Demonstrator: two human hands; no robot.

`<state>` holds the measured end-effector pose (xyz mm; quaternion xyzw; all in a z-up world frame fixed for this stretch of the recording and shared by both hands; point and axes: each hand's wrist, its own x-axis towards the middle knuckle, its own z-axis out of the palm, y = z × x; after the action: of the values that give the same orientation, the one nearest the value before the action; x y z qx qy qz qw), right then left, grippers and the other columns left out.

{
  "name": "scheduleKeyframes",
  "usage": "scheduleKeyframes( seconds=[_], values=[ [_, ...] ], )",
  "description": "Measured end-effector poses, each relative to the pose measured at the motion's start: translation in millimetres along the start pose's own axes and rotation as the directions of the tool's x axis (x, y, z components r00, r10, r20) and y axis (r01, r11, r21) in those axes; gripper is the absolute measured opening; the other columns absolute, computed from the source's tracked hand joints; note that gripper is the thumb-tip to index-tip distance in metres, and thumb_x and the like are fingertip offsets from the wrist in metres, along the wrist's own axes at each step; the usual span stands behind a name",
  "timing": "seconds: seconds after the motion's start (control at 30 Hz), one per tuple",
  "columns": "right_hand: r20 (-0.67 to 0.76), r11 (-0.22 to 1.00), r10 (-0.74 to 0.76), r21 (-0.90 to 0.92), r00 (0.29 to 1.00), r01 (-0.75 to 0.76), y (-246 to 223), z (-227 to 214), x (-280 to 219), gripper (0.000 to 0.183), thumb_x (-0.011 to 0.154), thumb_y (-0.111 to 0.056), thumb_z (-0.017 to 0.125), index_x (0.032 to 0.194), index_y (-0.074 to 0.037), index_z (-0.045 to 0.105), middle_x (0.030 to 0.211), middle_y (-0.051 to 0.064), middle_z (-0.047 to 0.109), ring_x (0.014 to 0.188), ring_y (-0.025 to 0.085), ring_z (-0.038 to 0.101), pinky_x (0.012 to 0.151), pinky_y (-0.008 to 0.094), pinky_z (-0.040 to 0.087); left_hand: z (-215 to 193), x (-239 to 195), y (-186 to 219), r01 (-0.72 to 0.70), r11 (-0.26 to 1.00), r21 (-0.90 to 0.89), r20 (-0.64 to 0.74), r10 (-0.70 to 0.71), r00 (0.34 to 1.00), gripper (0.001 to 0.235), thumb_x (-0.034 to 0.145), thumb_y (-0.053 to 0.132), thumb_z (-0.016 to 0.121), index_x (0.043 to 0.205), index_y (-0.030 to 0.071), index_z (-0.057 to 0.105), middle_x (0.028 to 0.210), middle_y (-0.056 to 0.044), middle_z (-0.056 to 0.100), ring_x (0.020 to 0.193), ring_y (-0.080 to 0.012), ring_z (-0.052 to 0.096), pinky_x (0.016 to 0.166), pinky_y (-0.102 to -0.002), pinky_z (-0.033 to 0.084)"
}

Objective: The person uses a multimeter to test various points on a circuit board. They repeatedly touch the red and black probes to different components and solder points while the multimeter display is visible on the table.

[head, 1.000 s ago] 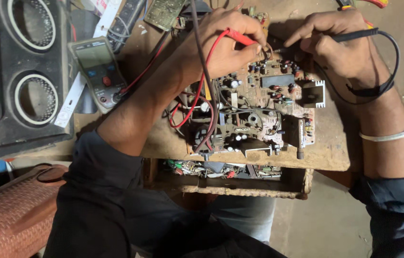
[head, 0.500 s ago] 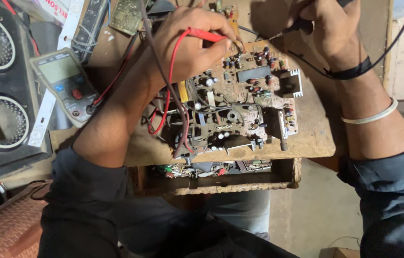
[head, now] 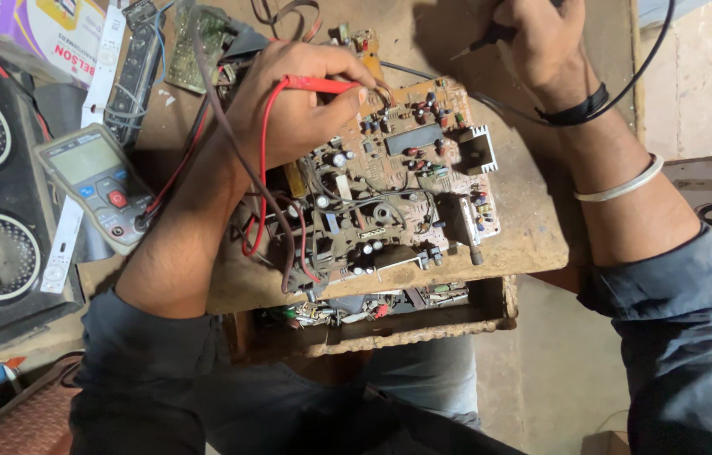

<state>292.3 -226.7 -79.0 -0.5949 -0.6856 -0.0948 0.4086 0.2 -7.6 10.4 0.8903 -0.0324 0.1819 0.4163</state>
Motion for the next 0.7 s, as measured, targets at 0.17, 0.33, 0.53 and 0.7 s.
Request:
scheduleKeyframes(
  seconds=[0.17,0.33,0.53,0.7],
  values=[
    [0.104,0.784,0.429,0.450,0.897,-0.427,-28.9,-0.1,16.7,0.016,0.098,0.000,0.049,0.087,0.007,0.058,0.078,0.008,0.058,0.067,0.015,0.053,0.064,0.028,0.045,-2.3,-0.3,3.0,0.050,0.999,0.005,0.015,-0.050,0.999,0.018,0.094,0.014,0.069,0.107,0.005,0.077,0.083,-0.012,0.074,0.072,-0.0228,0.074,0.065,-0.033,0.054],
    [0.048,0.731,0.425,0.571,0.904,-0.374,-54.5,-2.6,44.9,0.018,0.104,-0.007,0.052,0.095,0.005,0.062,0.090,0.008,0.062,0.072,0.015,0.056,0.065,0.028,0.047,-3.9,3.5,12.1,0.090,0.996,0.025,0.065,-0.091,0.994,0.018,0.097,0.016,0.067,0.109,0.007,0.078,0.095,-0.014,0.076,0.084,-0.0272,0.074,0.074,-0.035,0.055],
    [0.088,0.876,0.217,0.422,0.972,-0.234,-73.0,-20.1,70.3,0.015,0.096,-0.011,0.052,0.086,-0.001,0.055,0.077,0.011,0.054,0.064,0.020,0.053,0.065,0.037,0.046,-3.9,8.0,23.0,0.166,0.986,0.028,0.084,-0.168,0.982,0.021,0.097,0.020,0.068,0.111,0.006,0.076,0.100,-0.013,0.077,0.092,-0.0243,0.076,0.078,-0.035,0.057],
    [0.027,0.970,-0.054,0.239,0.998,0.046,-68.0,-24.9,70.0,0.031,0.098,-0.015,0.055,0.076,0.006,0.047,0.071,0.015,0.052,0.067,0.028,0.054,0.065,0.041,0.043,3.0,14.0,28.5,0.261,0.961,0.089,0.068,-0.267,0.961,0.019,0.095,0.019,0.071,0.108,0.006,0.077,0.095,-0.013,0.077,0.084,-0.0208,0.076,0.074,-0.031,0.056]
  ],
)
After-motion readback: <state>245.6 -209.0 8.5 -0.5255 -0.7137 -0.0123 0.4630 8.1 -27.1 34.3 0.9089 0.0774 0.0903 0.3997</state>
